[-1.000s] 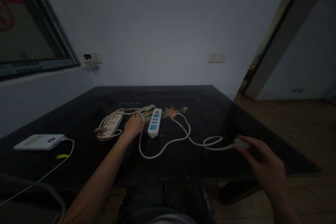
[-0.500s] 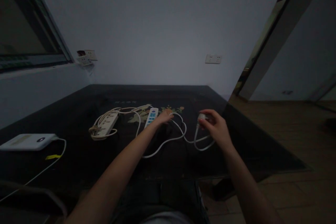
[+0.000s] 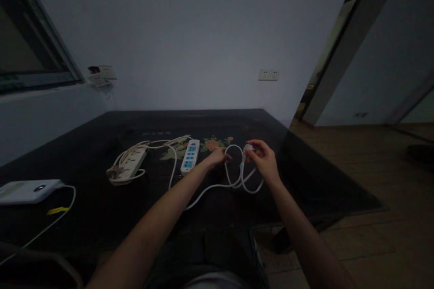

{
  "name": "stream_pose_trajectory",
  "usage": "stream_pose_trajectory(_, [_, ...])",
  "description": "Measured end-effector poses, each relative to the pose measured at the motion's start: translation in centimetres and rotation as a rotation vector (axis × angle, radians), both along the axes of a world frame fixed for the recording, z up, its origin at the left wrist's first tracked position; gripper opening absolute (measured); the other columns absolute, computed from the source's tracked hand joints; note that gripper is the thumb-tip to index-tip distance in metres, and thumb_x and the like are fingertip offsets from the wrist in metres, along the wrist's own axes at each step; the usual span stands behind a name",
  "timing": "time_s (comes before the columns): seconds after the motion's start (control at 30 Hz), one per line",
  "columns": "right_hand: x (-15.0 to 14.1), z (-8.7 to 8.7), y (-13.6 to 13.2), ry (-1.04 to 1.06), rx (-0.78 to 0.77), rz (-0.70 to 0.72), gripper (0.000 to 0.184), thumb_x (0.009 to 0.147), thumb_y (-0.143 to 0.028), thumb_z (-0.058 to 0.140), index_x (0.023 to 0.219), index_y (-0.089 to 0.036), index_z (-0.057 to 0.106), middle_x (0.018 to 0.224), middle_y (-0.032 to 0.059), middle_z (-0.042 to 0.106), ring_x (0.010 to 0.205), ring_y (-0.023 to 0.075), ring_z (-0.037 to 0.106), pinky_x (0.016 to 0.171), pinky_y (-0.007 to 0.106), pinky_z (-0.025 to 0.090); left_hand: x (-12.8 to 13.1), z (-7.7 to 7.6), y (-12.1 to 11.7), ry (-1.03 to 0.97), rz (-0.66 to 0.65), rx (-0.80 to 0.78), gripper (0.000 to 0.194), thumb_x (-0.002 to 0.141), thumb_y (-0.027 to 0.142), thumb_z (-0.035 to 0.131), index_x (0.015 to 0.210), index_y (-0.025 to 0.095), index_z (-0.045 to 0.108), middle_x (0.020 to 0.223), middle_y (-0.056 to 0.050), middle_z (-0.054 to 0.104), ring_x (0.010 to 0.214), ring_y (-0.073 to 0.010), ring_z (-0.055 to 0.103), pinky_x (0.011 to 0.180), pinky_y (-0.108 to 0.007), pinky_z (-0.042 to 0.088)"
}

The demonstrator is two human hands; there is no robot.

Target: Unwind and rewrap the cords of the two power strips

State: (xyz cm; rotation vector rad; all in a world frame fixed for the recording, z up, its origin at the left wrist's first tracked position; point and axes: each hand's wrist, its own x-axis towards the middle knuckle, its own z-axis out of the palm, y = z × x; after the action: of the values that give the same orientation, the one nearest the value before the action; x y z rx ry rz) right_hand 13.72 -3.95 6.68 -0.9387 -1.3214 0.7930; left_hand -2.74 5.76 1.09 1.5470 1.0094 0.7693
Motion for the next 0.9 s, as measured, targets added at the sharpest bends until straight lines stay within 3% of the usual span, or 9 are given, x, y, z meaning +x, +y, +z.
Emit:
stream_pose_trajectory(0.17, [0.3,-0.8,-1.6,0.058,-0.036,-0.008,0.037,0.065,-0.038,0.074,0.093,-0.020,0.057,0.084,0.0013,0.061,0.059,0.0122,0.058,0.054,0.026,0.051,1.0,1.7,-2.5,-0.119,-0.054,-0.132,0.027,0.081,0.017,0.053,0.108,0.015,0.051,0.080,-0.004,0.066,0.058,-0.0105,0.057,0.060,-0.025,0.048])
stream_pose_trajectory(0.27, [0.3,-1.3,-1.6,0.045,-0.069,-0.003,0.037,0.066,-0.039,0.073,0.092,-0.020,0.057,0.086,0.0030,0.062,0.064,0.0144,0.060,0.054,0.026,0.051,1.4,2.2,-4.1,-0.147,-0.165,-0.184,0.023,0.087,0.032,0.051,0.103,0.015,0.052,0.084,-0.006,0.064,0.070,-0.0130,0.061,0.067,-0.027,0.048])
stream_pose_trajectory(0.37, [0.4,-1.9,-1.3,-0.044,-0.079,-0.015,0.036,0.067,-0.043,0.072,0.090,-0.019,0.059,0.087,0.0049,0.063,0.068,0.0160,0.060,0.053,0.025,0.049,1.3,2.0,-5.4,-0.127,-0.211,-0.159,0.036,0.089,0.046,0.046,0.106,0.015,0.054,0.095,-0.009,0.063,0.079,-0.0148,0.061,0.070,-0.027,0.048])
stream_pose_trajectory(0.5, [0.7,-2.9,-0.6,-0.230,-0.072,-0.081,0.035,0.069,-0.045,0.070,0.089,-0.017,0.062,0.080,0.0043,0.063,0.060,0.0133,0.055,0.049,0.023,0.041,0.7,1.4,-6.1,-0.038,-0.053,0.037,0.053,0.089,0.047,0.046,0.134,0.019,0.040,0.120,-0.012,0.058,0.105,-0.0234,0.058,0.087,-0.036,0.047])
stream_pose_trajectory(0.6, [0.9,-3.3,0.2,-0.306,-0.056,-0.113,0.034,0.071,-0.045,0.069,0.087,-0.016,0.064,0.075,0.0034,0.062,0.059,0.0129,0.054,0.052,0.023,0.040,0.2,1.2,-6.4,0.127,0.109,0.282,0.054,0.089,0.040,0.049,0.135,0.015,0.041,0.137,-0.016,0.045,0.130,-0.0272,0.038,0.107,-0.040,0.030])
stream_pose_trajectory(0.67, [0.8,-3.6,0.7,-0.350,-0.059,-0.108,0.034,0.072,-0.046,0.068,0.088,-0.016,0.065,0.073,0.0029,0.063,0.058,0.0129,0.054,0.052,0.023,0.040,0.1,1.3,-6.7,0.181,0.110,0.404,0.045,0.089,0.037,0.050,0.127,0.013,0.050,0.135,-0.016,0.048,0.130,-0.0264,0.039,0.109,-0.040,0.027])
stream_pose_trajectory(0.77, [0.4,-3.9,1.3,-0.370,-0.058,-0.106,0.033,0.071,-0.047,0.067,0.087,-0.017,0.065,0.075,0.0038,0.065,0.063,0.0155,0.057,0.056,0.025,0.043,0.2,1.5,-7.3,0.159,0.016,0.501,0.036,0.083,0.033,0.059,0.116,0.017,0.059,0.122,-0.012,0.059,0.117,-0.0249,0.051,0.103,-0.041,0.036])
stream_pose_trajectory(0.9, [-0.1,-4.4,1.4,-0.337,-0.052,-0.103,0.031,0.076,-0.046,0.062,0.087,-0.018,0.065,0.080,0.0059,0.067,0.072,0.0189,0.062,0.062,0.028,0.047,0.7,1.2,-7.7,0.100,0.002,0.487,0.042,0.075,0.023,0.067,0.116,0.016,0.057,0.112,-0.010,0.064,0.104,-0.0222,0.058,0.095,-0.039,0.043])
